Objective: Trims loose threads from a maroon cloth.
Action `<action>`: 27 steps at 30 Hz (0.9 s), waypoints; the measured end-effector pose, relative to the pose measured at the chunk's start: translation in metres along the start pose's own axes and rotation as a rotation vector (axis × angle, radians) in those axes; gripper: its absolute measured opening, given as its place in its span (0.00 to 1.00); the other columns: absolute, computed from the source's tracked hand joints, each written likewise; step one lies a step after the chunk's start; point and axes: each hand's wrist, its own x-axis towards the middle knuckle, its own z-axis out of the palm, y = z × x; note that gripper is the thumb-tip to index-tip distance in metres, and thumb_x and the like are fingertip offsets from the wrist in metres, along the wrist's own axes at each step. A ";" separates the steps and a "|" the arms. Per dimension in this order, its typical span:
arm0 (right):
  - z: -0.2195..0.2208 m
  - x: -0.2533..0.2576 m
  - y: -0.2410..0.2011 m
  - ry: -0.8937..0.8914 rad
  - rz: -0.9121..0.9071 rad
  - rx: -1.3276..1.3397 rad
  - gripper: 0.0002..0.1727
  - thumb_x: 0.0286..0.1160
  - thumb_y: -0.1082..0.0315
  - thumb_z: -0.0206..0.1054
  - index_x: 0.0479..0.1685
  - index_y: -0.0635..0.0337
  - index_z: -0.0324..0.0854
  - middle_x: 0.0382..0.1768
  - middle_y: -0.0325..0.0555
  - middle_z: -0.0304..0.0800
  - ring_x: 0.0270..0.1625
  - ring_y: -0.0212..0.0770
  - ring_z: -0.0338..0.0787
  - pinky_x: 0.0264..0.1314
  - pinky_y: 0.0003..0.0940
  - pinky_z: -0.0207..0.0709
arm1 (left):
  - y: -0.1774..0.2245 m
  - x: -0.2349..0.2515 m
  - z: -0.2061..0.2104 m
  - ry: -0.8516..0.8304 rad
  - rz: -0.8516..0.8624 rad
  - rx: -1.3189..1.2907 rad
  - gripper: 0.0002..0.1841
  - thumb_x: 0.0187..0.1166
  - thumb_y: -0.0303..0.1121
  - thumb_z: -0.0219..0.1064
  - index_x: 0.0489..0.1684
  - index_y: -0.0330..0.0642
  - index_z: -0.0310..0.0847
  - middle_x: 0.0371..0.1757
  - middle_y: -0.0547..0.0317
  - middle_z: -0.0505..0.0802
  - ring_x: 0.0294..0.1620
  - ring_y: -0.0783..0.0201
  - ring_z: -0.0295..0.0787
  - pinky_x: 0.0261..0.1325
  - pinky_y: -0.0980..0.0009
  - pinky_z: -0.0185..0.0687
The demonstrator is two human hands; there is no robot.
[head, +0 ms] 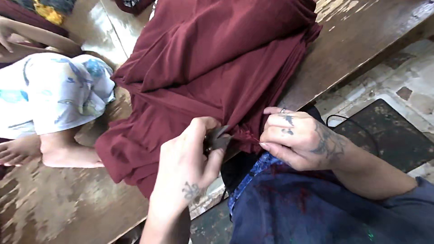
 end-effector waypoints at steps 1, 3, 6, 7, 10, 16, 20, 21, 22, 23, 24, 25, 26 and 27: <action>0.002 0.000 -0.001 0.038 -0.010 -0.007 0.14 0.79 0.69 0.60 0.27 0.59 0.88 0.24 0.39 0.85 0.37 0.34 0.88 0.72 0.43 0.77 | 0.006 0.001 -0.010 -0.034 0.027 0.048 0.20 0.82 0.47 0.62 0.64 0.44 0.78 0.38 0.62 0.91 0.32 0.71 0.85 0.31 0.68 0.78; 0.004 0.001 -0.005 0.107 -0.028 -0.019 0.12 0.76 0.70 0.62 0.25 0.59 0.88 0.22 0.40 0.83 0.34 0.33 0.86 0.68 0.41 0.75 | 0.019 0.003 -0.027 -0.083 0.113 0.113 0.21 0.84 0.45 0.59 0.68 0.44 0.80 0.44 0.56 0.90 0.38 0.64 0.86 0.35 0.63 0.77; 0.006 0.001 -0.008 0.147 -0.029 -0.045 0.11 0.73 0.71 0.64 0.25 0.58 0.89 0.22 0.40 0.84 0.34 0.33 0.84 0.62 0.38 0.73 | 0.032 0.006 -0.039 -0.136 0.247 0.252 0.17 0.83 0.38 0.58 0.62 0.48 0.88 0.38 0.54 0.91 0.37 0.55 0.86 0.33 0.60 0.73; 0.007 0.001 -0.009 0.155 -0.030 -0.052 0.11 0.72 0.71 0.64 0.24 0.58 0.89 0.22 0.39 0.83 0.34 0.32 0.84 0.60 0.38 0.73 | 0.034 0.008 -0.041 -0.152 0.271 0.300 0.16 0.83 0.36 0.58 0.62 0.49 0.89 0.37 0.54 0.91 0.36 0.54 0.86 0.32 0.59 0.72; 0.010 0.002 -0.011 0.170 -0.034 -0.059 0.11 0.72 0.71 0.65 0.24 0.58 0.89 0.22 0.39 0.83 0.33 0.33 0.83 0.59 0.37 0.72 | 0.037 0.011 -0.042 -0.197 0.297 0.390 0.17 0.85 0.36 0.57 0.64 0.51 0.89 0.38 0.54 0.92 0.34 0.52 0.86 0.31 0.57 0.70; 0.015 -0.001 -0.011 0.207 -0.074 -0.062 0.09 0.73 0.71 0.66 0.27 0.58 0.89 0.23 0.41 0.83 0.34 0.36 0.82 0.58 0.39 0.72 | 0.042 0.011 -0.041 -0.270 0.306 0.425 0.19 0.85 0.33 0.53 0.62 0.49 0.91 0.34 0.53 0.90 0.27 0.52 0.83 0.24 0.59 0.67; 0.017 -0.004 -0.011 0.203 -0.080 -0.073 0.07 0.74 0.70 0.67 0.30 0.57 0.89 0.26 0.42 0.84 0.36 0.36 0.82 0.59 0.38 0.71 | 0.039 0.005 -0.040 -0.283 0.290 0.386 0.20 0.84 0.31 0.53 0.62 0.51 0.91 0.34 0.54 0.91 0.26 0.53 0.84 0.22 0.59 0.67; 0.018 -0.004 -0.011 0.206 -0.085 -0.075 0.07 0.74 0.70 0.67 0.31 0.57 0.89 0.26 0.41 0.84 0.36 0.36 0.83 0.59 0.38 0.72 | 0.039 0.004 -0.039 -0.274 0.282 0.388 0.19 0.85 0.33 0.53 0.62 0.51 0.90 0.35 0.54 0.92 0.27 0.52 0.85 0.23 0.59 0.68; 0.018 -0.005 -0.011 0.211 -0.092 -0.074 0.07 0.75 0.70 0.67 0.31 0.57 0.89 0.26 0.42 0.85 0.36 0.35 0.83 0.60 0.39 0.72 | 0.039 0.004 -0.038 -0.265 0.274 0.393 0.18 0.86 0.34 0.54 0.63 0.50 0.89 0.36 0.53 0.92 0.29 0.51 0.86 0.24 0.58 0.70; 0.019 -0.005 -0.011 0.219 -0.098 -0.075 0.07 0.75 0.70 0.67 0.32 0.57 0.89 0.26 0.42 0.85 0.36 0.35 0.83 0.60 0.39 0.72 | 0.039 0.005 -0.037 -0.257 0.271 0.396 0.18 0.86 0.35 0.54 0.64 0.49 0.89 0.36 0.52 0.92 0.30 0.51 0.87 0.25 0.57 0.70; 0.019 -0.006 -0.011 0.226 -0.105 -0.080 0.06 0.75 0.70 0.67 0.33 0.57 0.88 0.26 0.42 0.84 0.35 0.35 0.83 0.61 0.39 0.72 | 0.039 0.005 -0.035 -0.252 0.274 0.388 0.18 0.87 0.35 0.54 0.64 0.48 0.89 0.36 0.52 0.92 0.30 0.51 0.85 0.25 0.57 0.69; 0.019 -0.006 -0.011 0.229 -0.110 -0.084 0.06 0.76 0.69 0.67 0.34 0.58 0.88 0.26 0.42 0.84 0.35 0.35 0.83 0.61 0.39 0.73 | 0.039 0.005 -0.034 -0.249 0.282 0.377 0.18 0.86 0.34 0.54 0.65 0.49 0.89 0.36 0.52 0.91 0.29 0.51 0.85 0.25 0.58 0.69; 0.019 -0.006 -0.012 0.225 -0.113 -0.084 0.06 0.77 0.69 0.67 0.35 0.57 0.88 0.26 0.42 0.83 0.35 0.35 0.82 0.62 0.39 0.73 | 0.038 0.005 -0.033 -0.244 0.295 0.358 0.19 0.84 0.32 0.54 0.64 0.49 0.89 0.35 0.52 0.91 0.28 0.52 0.85 0.23 0.59 0.68; 0.019 -0.006 -0.012 0.219 -0.119 -0.078 0.06 0.77 0.69 0.67 0.37 0.57 0.89 0.27 0.42 0.84 0.35 0.35 0.82 0.62 0.39 0.72 | 0.037 0.005 -0.032 -0.242 0.301 0.345 0.19 0.84 0.30 0.53 0.63 0.49 0.90 0.35 0.53 0.92 0.27 0.52 0.85 0.23 0.59 0.69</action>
